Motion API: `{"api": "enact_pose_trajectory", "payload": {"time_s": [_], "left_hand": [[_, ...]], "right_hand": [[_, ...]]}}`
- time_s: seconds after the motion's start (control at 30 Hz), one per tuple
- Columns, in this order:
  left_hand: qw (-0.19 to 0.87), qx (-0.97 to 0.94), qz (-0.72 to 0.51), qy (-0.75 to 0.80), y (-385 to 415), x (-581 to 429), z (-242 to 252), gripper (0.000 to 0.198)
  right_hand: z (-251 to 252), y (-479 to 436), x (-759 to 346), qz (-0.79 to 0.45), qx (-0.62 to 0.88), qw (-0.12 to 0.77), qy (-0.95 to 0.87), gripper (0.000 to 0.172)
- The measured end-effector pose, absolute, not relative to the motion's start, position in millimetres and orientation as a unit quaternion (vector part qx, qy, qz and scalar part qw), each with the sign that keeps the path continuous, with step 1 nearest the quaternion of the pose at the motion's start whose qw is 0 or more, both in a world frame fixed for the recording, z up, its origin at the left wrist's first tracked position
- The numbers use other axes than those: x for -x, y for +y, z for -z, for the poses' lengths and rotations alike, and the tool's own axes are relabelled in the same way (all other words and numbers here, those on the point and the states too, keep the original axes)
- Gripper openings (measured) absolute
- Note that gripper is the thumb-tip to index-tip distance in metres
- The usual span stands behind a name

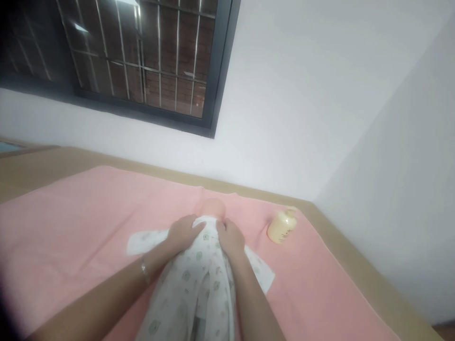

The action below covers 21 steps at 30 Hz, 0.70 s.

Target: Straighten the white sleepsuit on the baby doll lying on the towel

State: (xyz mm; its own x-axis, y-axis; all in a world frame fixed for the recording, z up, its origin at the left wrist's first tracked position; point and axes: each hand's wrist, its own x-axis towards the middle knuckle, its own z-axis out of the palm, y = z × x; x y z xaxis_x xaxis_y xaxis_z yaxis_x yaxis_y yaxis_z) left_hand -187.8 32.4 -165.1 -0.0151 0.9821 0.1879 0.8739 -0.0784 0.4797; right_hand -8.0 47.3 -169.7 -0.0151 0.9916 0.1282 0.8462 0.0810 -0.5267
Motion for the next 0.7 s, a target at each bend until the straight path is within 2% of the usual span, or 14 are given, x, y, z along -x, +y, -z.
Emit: {"api": "enact_pose_trajectory", "payload": {"time_s": [0.7], "left_hand": [[0.116,-0.690,-0.240,0.672,31.4,187.6,162.4,0.046]], "right_hand": [[171.3,48.9,8.4,-0.156,0.655,0.258,-0.693,0.044]]}}
